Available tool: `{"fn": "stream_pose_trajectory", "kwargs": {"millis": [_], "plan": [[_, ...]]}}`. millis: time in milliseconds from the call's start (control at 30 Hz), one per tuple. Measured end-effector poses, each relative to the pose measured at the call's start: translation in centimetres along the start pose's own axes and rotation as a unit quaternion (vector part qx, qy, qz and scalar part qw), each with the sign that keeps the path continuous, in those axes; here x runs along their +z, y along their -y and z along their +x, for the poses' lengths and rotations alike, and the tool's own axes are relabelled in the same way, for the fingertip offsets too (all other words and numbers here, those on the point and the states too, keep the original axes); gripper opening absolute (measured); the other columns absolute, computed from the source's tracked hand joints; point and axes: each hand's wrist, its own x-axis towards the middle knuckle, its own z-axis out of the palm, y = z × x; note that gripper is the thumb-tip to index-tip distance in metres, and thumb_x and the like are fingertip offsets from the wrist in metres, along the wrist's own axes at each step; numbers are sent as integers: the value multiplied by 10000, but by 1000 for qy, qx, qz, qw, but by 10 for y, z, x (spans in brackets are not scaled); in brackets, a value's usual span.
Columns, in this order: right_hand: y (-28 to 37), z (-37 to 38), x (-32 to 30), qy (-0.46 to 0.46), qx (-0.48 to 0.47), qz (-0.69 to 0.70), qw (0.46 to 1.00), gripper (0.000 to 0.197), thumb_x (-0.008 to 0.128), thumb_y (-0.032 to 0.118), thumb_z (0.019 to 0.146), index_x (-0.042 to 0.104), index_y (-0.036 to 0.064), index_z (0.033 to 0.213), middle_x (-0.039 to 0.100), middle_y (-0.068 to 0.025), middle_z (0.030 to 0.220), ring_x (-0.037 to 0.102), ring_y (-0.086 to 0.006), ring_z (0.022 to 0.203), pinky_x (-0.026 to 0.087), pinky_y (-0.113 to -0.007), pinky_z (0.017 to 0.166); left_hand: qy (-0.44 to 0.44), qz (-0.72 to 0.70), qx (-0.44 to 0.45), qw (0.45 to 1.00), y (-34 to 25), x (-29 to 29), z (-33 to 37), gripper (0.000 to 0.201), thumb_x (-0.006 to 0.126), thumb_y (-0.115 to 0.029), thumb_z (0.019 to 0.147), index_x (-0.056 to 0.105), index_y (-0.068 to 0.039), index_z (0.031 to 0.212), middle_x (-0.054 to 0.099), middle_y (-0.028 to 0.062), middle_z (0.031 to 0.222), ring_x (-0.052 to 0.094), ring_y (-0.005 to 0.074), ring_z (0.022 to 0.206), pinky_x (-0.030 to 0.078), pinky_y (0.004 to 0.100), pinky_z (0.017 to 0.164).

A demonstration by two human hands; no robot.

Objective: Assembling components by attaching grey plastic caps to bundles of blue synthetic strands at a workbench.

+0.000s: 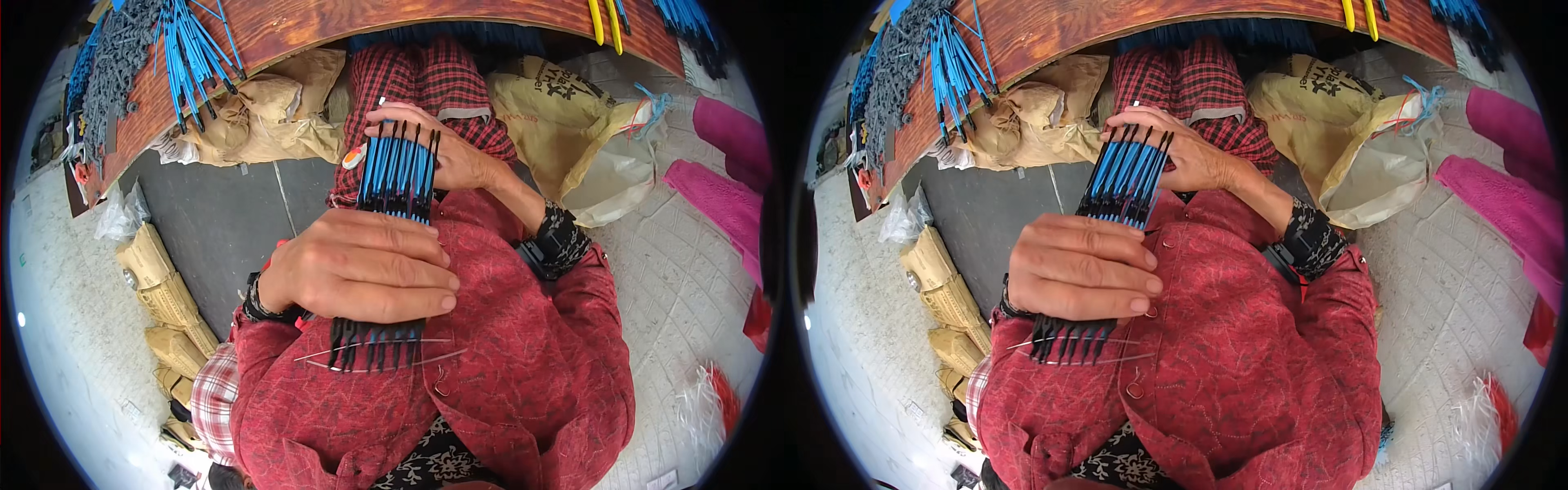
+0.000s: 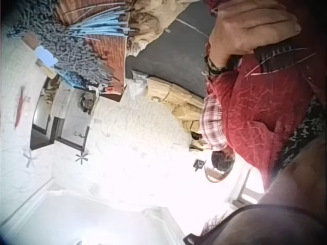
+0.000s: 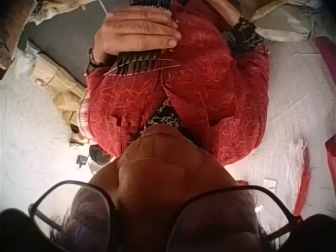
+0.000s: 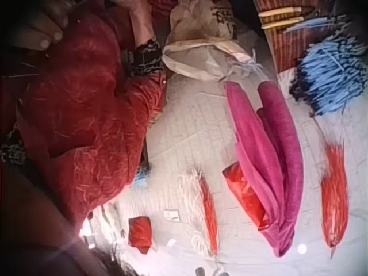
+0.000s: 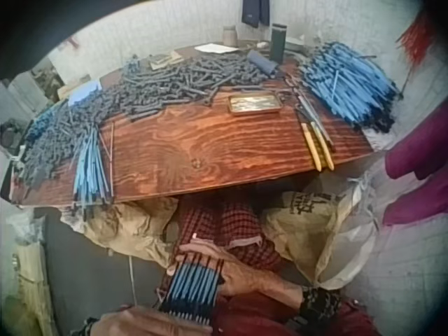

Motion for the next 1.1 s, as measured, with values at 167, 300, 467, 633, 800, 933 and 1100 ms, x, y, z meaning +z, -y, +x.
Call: {"fn": "stream_pose_trajectory", "kwargs": {"millis": [167,300,467,633,800,933,1100], "plan": [[1,-3,-4,8,-34,-193,981,639,694,109,795,516,129,1408,459,-109,1487,351,-335,1434,266,-470,1205,43,2,-51,998,7,3,-6,263,673,-124,809,737,-10,1036,725,113,1051,699,282,990,586,399,874],[-1,-4,-13,78,-16,-220,972,689,694,172,838,437,85,1472,439,-105,1524,347,-310,1447,259,-459,1216,67,5,-51,996,13,9,-9,199,703,-121,827,753,-6,982,746,141,1007,722,300,968,586,432,877],[-12,-6,-3,145,7,-239,960,709,723,161,812,449,123,1465,426,-90,1534,344,-317,1445,284,-476,1201,80,-66,-96,990,16,9,-18,255,638,-155,873,747,10,1033,739,148,1039,711,324,1003,573,448,888],[-6,2,2,135,-86,-172,972,701,707,176,813,451,122,1463,393,-89,1556,304,-351,1463,251,-515,1200,63,-91,-102,989,20,7,-23,344,572,-242,924,740,35,1038,738,160,1036,711,355,988,568,459,885],[4,12,-1,182,-20,-112,977,756,737,176,810,411,103,1489,401,-83,1560,259,-298,1497,157,-481,1232,68,-94,-99,988,25,-5,-23,354,646,-213,854,714,14,1117,720,146,1071,688,349,1014,560,431,892],[20,24,-21,220,16,3,975,924,791,151,789,280,64,1554,366,-104,1578,290,-247,1484,222,-397,1217,40,-97,-90,990,18,-21,-12,347,657,-230,853,731,25,1077,723,183,1029,705,362,966,568,442,866],[59,61,-76,271,96,81,954,1082,860,286,764,190,26,1573,332,-115,1594,309,-230,1469,253,-382,1195,2,-87,-41,995,19,-48,19,334,661,-251,841,752,35,989,734,195,931,726,357,890,575,446,835]]}}
